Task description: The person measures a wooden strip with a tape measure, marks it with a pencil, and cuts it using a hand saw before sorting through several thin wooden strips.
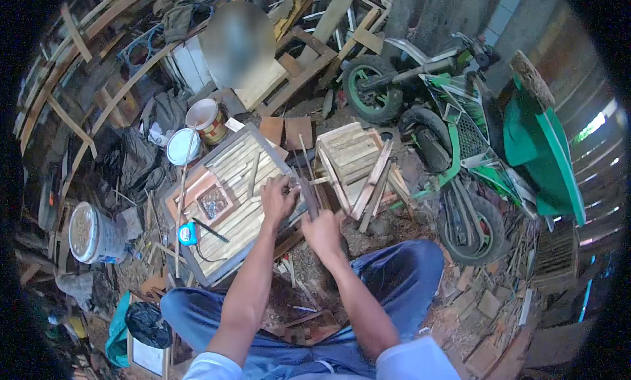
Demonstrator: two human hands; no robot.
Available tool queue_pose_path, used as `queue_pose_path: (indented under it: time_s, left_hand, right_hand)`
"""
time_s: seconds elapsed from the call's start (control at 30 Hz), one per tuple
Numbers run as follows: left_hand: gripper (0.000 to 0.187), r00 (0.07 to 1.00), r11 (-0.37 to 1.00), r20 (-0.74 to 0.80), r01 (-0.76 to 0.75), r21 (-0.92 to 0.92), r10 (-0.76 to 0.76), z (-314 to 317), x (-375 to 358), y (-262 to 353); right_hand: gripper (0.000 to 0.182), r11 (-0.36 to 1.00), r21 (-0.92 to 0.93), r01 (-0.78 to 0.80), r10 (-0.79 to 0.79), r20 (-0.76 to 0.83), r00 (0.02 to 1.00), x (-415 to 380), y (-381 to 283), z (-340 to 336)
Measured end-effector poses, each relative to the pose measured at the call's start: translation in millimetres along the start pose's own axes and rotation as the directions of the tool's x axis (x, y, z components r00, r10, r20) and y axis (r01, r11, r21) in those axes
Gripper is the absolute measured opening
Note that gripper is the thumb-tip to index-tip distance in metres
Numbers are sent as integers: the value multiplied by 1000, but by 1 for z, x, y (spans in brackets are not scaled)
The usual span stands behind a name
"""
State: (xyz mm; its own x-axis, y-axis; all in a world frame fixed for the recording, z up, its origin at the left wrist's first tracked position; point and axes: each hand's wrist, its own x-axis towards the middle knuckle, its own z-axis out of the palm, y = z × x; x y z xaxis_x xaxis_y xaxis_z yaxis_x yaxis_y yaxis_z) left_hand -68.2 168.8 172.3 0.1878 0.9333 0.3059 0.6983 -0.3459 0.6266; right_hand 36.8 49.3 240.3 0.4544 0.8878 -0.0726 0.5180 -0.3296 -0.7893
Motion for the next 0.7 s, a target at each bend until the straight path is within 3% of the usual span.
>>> queue_pose_path:
  time_s: [0.07,0.17,0.23,0.33,0.37,0.43,0.53,0.63,0.67,0.7]
  left_hand:
    - [26,999,999,-24,-33,12,33,-2,1,-5]
    - [27,1000,1000,11,-4,8,4,-5,3,-3]
    - [28,1000,1000,-8,-6,14,6,-4,6,-8]
    - [28,1000,1000,14,-14,-3,14,-5,3,-4]
    - [28,1000,1000,14,-13,-8,13,-5,2,-3]
    - [28,1000,1000,13,-7,-15,8,-5,2,-2]
    - [28,1000,999,22,-7,37,7,-6,6,-3]
    - [28,998,1000,49,-31,-6,31,-4,-1,-2]
    - [28,997,998,51,-51,-22,52,-4,-3,-4]
    - [27,996,997,59,-68,-38,70,-2,-5,-8]
  right_hand:
    - [35,1000,4,16,-16,9,1000,-5,-16,-7]
    - [26,993,-32,116,-114,50,992,-83,15,-49]
    - [29,991,-63,-117,124,134,983,-125,11,-76]
    - [28,998,-52,-46,53,155,986,-94,3,-58]
    - [30,993,-84,77,-71,70,995,-68,3,-38]
    - [31,989,-118,86,-97,-90,991,-8,6,4]
    - [32,999,-5,-52,53,78,996,-10,-24,-14]
    - [33,996,-55,77,-73,79,994,-81,11,-58]
    - [31,998,-63,0,8,123,992,-101,12,-71]
    - [28,978,-19,-207,208,126,970,-106,4,-74]
